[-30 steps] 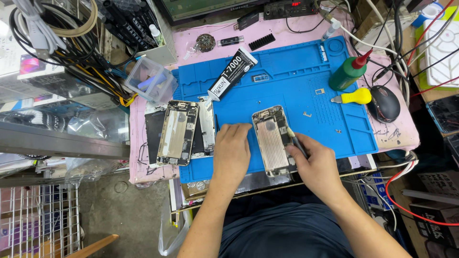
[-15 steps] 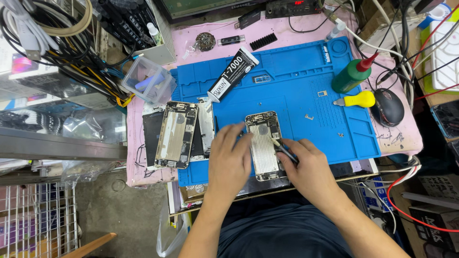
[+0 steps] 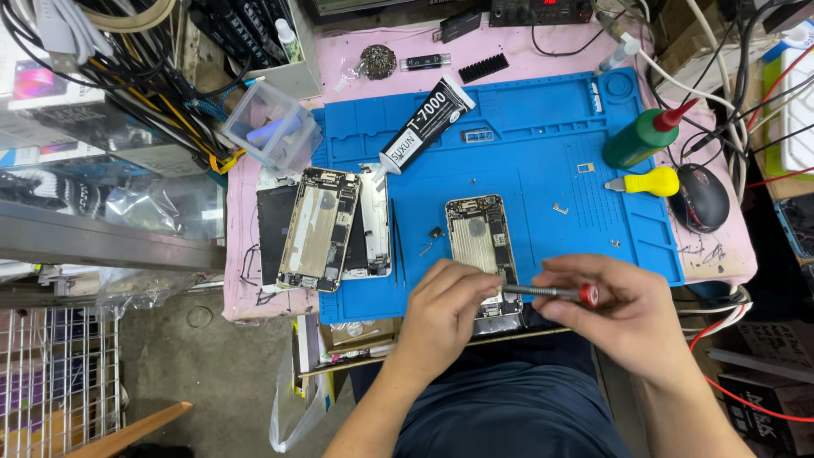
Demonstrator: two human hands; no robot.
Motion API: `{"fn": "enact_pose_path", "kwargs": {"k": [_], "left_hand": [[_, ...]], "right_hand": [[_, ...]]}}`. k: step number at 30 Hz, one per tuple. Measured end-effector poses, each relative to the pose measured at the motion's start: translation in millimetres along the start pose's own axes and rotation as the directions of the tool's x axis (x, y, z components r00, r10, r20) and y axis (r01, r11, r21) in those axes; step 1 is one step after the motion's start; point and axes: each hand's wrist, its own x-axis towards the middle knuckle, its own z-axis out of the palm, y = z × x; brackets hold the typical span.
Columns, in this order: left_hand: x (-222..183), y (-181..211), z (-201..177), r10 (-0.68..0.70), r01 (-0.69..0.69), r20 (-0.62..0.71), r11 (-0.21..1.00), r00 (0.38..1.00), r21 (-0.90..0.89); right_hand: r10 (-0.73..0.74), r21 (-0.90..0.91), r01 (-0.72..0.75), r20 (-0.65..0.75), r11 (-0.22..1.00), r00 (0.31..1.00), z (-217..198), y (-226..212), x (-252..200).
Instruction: The person uses a screwdriver and tweezers to manipulate internal components and flex cables within a mobile phone chassis on a repair mat.
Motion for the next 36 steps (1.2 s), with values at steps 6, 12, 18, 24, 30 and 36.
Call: {"fn": "enact_pose_path", "kwargs": {"k": [6,12,18,24,30,36], "left_hand": [[0,3,10,-0.036,0.037,0.005,0.996,0.999,-0.082],[-15,-1,-9,0.156,-0.192,0.138,0.936,0.978,0.297],[-23,-17,3,0.120,-0.113,0.000,0.934,0.993,0.339],[-22,-18,3,0.099,-0.102,0.026,0.956,0.995,0.275],[-22,-17,2,0.134,-0.132,0.014,0.940,0.991,0.315],[-23,-18,4,0.125,-0.118,-0.003,0.947,0.992,0.298]], "right_hand": [[-0.194,-0.132,0.214,0.155,0.968,0.969,-3,62,19],[-0.166,-0.002,0.172,0.243,0.985,0.956,-24,89,24],[-0.228,0.023,0.231,0.281,0.973,0.932,-18,81,28],[-0.280,-0.124,0.327,0.294,0.937,0.914,-12,82,28],[-0.217,-0.202,0.268,0.245,0.942,0.945,-8,87,26],[-0.219,-0.223,0.280,0.263,0.934,0.940,-9,86,28]]}}
